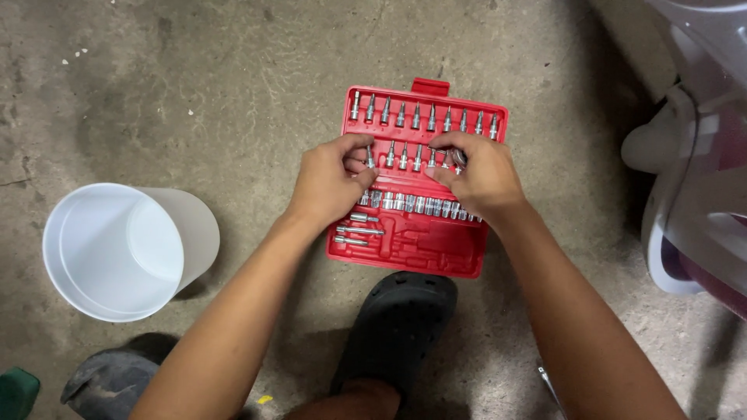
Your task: Assembling the base and seat component of a pink and white gaming chair using a socket wrench.
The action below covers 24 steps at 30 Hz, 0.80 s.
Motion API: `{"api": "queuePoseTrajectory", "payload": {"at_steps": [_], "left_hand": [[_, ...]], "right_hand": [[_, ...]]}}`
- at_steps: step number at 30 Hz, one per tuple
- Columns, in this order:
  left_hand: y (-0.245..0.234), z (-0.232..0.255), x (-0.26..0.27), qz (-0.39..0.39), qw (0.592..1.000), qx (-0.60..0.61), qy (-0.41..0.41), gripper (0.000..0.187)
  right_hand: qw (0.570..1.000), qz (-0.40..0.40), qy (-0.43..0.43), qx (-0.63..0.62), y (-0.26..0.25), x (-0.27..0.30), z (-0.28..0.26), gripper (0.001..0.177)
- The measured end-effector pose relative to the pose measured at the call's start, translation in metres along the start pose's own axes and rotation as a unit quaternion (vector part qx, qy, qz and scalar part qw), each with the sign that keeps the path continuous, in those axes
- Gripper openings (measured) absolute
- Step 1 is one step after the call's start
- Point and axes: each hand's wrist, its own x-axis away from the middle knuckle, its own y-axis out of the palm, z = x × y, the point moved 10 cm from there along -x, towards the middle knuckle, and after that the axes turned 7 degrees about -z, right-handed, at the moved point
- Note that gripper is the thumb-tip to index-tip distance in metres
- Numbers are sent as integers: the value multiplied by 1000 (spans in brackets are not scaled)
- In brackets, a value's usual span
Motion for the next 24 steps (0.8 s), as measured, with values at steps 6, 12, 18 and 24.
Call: {"api": "queuePoseTrajectory", "payload": {"at_steps": [6,12,18,24], "left_hand": [[-3,5,0,5,1000,-22,22,45],[-2,20,-3,9,995,-79,62,44],[5,29,-14,-9,982,-149,120,41],[9,29,-20,-15,977,-178,118,36]], "right_hand": [[998,16,25,-50,3,-3,13,37],[997,5,67,-38,3,-3,12,33],[998,16,49,-40,4,-13,14,31],[997,28,53,-43,7,-18,19,36]]}}
